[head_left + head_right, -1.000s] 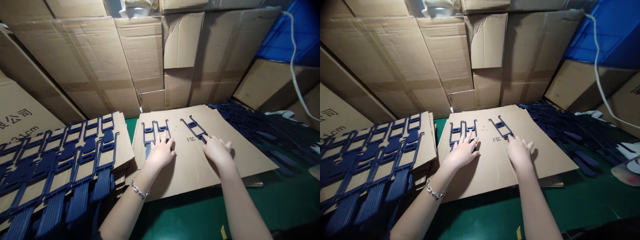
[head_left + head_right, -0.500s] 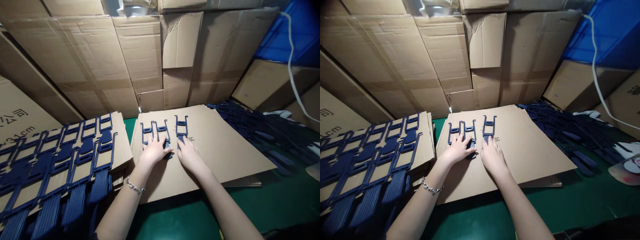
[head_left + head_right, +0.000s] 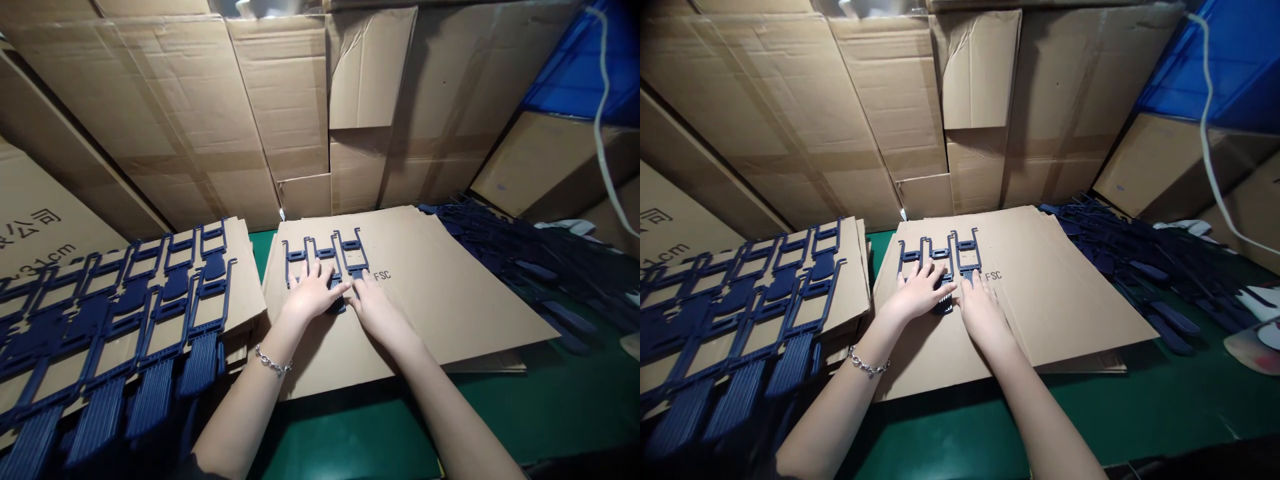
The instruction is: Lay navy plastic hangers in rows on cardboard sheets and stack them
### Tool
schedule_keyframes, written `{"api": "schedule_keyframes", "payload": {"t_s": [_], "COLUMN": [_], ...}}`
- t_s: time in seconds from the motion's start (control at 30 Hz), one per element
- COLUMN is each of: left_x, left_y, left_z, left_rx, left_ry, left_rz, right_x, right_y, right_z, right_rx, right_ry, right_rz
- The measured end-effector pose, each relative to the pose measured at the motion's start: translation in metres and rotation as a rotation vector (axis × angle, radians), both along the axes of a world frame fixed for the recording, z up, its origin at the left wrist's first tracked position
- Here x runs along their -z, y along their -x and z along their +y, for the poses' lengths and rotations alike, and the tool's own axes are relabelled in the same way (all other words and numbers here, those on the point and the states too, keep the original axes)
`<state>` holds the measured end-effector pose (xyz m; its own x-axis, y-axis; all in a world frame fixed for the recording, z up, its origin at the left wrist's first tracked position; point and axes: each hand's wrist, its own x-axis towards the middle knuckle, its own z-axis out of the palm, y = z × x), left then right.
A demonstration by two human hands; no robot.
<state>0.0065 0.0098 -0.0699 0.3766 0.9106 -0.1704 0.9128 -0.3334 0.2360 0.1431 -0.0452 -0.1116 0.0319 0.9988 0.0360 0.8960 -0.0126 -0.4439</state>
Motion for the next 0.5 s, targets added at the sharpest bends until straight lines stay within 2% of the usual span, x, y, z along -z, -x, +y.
{"api": "schedule_keyframes", "payload": {"t_s": [0.17,0.33,0.5], "left_x": [0.004,0.007,0.008], "left_y": [0.003,0.008,0.01], "left_z": [0.003,0.009,0.011], "left_rx": [-0.097,-0.218,-0.216], "left_ry": [0.006,0.079,0.115], "left_rz": [-0.05,-0.048,-0.063], "right_x": [-0.009,-0.014,-0.012], "right_y": [0.0,0.001,0.009], "right_z": [-0.007,-0.01,-0.013], "right_rx": [-0.015,-0.018,-0.036], "right_ry": [0.04,0.057,0.036], "right_rz": [0.018,0.02,-0.011]}}
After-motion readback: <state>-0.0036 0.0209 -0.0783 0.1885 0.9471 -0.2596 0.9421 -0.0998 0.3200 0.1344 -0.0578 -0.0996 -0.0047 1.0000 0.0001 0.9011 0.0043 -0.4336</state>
